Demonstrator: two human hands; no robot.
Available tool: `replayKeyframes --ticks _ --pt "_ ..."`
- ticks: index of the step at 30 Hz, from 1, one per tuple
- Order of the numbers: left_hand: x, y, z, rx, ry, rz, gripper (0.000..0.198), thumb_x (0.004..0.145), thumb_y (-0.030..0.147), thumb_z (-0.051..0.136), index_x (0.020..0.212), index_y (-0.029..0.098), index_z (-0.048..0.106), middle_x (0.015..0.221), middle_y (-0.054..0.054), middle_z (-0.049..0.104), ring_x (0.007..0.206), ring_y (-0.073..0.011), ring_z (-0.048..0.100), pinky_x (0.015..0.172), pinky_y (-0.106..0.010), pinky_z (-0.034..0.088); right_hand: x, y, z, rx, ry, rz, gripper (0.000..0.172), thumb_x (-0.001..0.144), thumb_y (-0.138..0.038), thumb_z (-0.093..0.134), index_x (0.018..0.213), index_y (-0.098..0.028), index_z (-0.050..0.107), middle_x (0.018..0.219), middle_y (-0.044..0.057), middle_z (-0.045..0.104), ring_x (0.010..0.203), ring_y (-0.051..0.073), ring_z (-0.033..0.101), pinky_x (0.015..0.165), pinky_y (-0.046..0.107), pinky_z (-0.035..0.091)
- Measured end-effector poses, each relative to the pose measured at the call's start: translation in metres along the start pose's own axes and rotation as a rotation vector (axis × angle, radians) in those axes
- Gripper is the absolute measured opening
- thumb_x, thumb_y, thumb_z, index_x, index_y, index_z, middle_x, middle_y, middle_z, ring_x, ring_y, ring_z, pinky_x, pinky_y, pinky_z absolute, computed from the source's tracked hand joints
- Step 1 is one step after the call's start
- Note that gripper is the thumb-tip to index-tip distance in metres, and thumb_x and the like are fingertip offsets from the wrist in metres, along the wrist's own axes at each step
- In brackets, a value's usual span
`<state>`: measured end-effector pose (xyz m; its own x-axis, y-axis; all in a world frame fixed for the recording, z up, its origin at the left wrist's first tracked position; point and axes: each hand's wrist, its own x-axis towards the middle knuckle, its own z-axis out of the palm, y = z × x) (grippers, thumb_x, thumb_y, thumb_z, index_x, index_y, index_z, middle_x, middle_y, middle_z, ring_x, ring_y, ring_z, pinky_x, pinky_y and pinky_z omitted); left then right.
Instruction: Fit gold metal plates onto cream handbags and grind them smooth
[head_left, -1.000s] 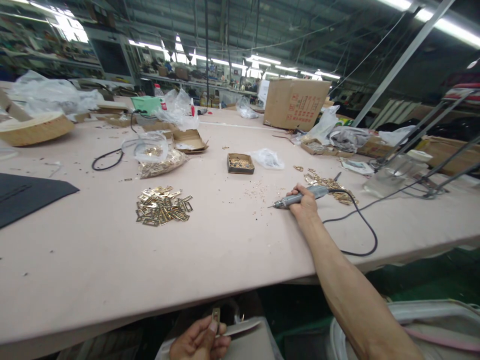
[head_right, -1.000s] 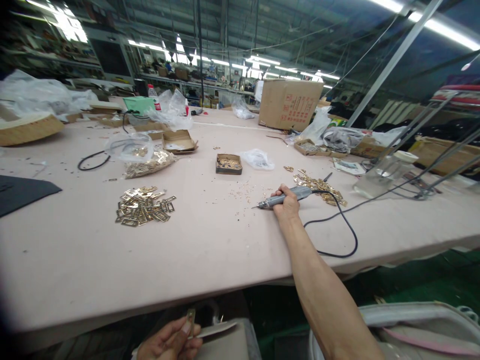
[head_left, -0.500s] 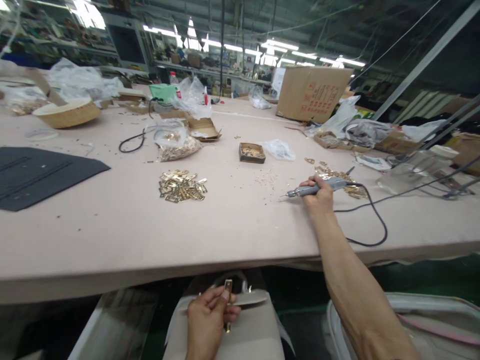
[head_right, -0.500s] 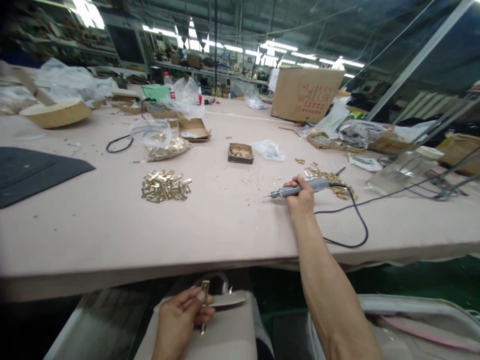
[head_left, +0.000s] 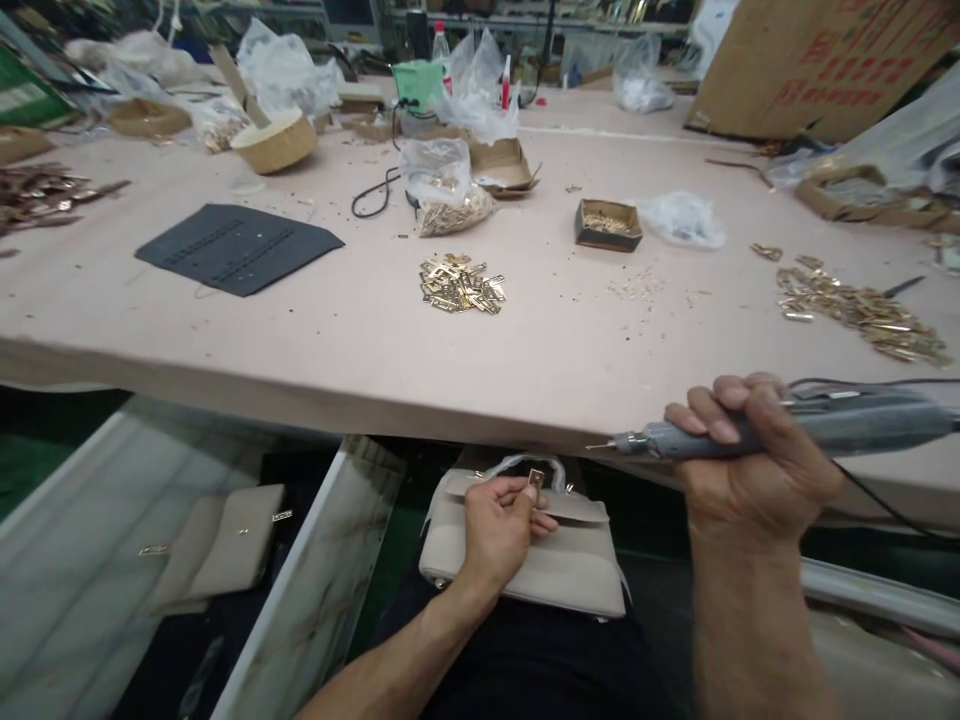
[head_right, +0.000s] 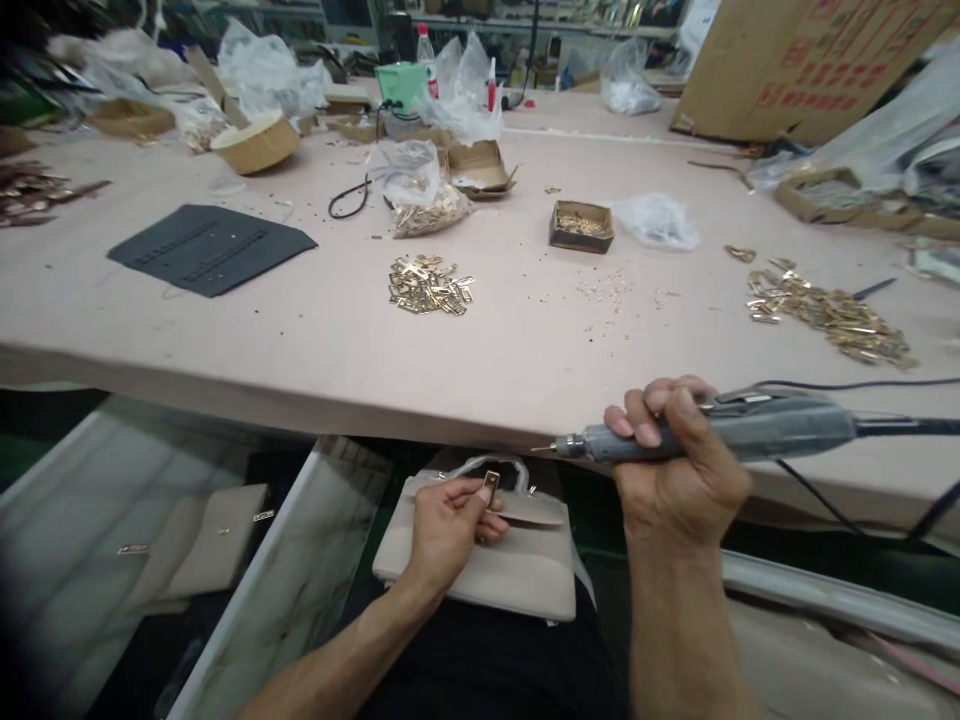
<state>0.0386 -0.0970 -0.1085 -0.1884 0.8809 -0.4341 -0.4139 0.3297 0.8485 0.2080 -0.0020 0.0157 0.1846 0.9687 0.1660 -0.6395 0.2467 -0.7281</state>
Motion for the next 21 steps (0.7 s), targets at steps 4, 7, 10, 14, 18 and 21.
replayKeyframes --ticks 4,7,10,14,18,21 --pt "-0.004 0.001 -0.003 -0.005 0.003 0.002 0.046 0.078 0.046 0.080 0.091 0.003 0.071 0.074 -0.014 0.074 0.053 -0.0221 0.073 0.044 -0.022 0.056 -0.031 0.027 0.012 -0.191 -0.074 -0.054 0.014 0.079 -0.019 0.078 0.083 -0.019 0.065 0.074 -0.002 0.055 0.052 0.007 0.045 0.055 0.028 0.045" --pt "-0.006 0.000 -0.004 -0.013 -0.002 0.012 0.047 0.078 0.047 0.081 0.091 0.003 0.071 0.074 -0.014 0.074 0.053 -0.0223 0.073 0.045 -0.023 0.057 -0.045 0.042 0.014 -0.257 -0.125 -0.087 0.016 0.080 -0.020 0.079 0.087 -0.020 0.065 0.073 -0.001 0.057 0.050 0.009 0.047 0.055 0.030 0.043" --pt "-0.006 0.000 -0.005 -0.018 -0.004 0.011 0.046 0.079 0.047 0.080 0.090 0.003 0.070 0.074 -0.014 0.074 0.053 -0.0224 0.073 0.045 -0.023 0.057 -0.054 0.051 0.014 -0.283 -0.158 -0.098 0.016 0.081 -0.019 0.078 0.090 -0.020 0.065 0.074 -0.001 0.058 0.050 0.011 0.050 0.055 0.031 0.043" --pt "-0.007 -0.001 -0.005 -0.007 -0.010 0.013 0.044 0.081 0.045 0.078 0.092 0.003 0.071 0.075 -0.014 0.075 0.054 -0.0224 0.073 0.046 -0.024 0.058 -0.061 0.056 0.013 -0.272 -0.186 -0.091 0.015 0.083 -0.014 0.075 0.092 -0.020 0.065 0.074 -0.001 0.059 0.051 0.011 0.051 0.055 0.032 0.042" --pt "-0.008 -0.001 -0.006 -0.014 -0.012 0.017 0.044 0.080 0.046 0.079 0.090 0.005 0.071 0.073 -0.013 0.074 0.052 -0.0206 0.072 0.045 -0.022 0.057 -0.063 0.060 0.011 -0.278 -0.195 -0.091 0.016 0.084 -0.014 0.075 0.094 -0.020 0.064 0.076 -0.001 0.059 0.052 0.011 0.052 0.056 0.032 0.044" --pt "-0.008 -0.001 -0.006 -0.010 -0.014 0.026 0.042 0.081 0.046 0.078 0.090 0.005 0.071 0.073 -0.012 0.074 0.052 -0.0205 0.072 0.045 -0.022 0.057 -0.064 0.062 0.011 -0.289 -0.192 -0.108 0.016 0.084 -0.014 0.075 0.095 -0.020 0.064 0.079 -0.001 0.060 0.053 0.010 0.053 0.057 0.032 0.045"
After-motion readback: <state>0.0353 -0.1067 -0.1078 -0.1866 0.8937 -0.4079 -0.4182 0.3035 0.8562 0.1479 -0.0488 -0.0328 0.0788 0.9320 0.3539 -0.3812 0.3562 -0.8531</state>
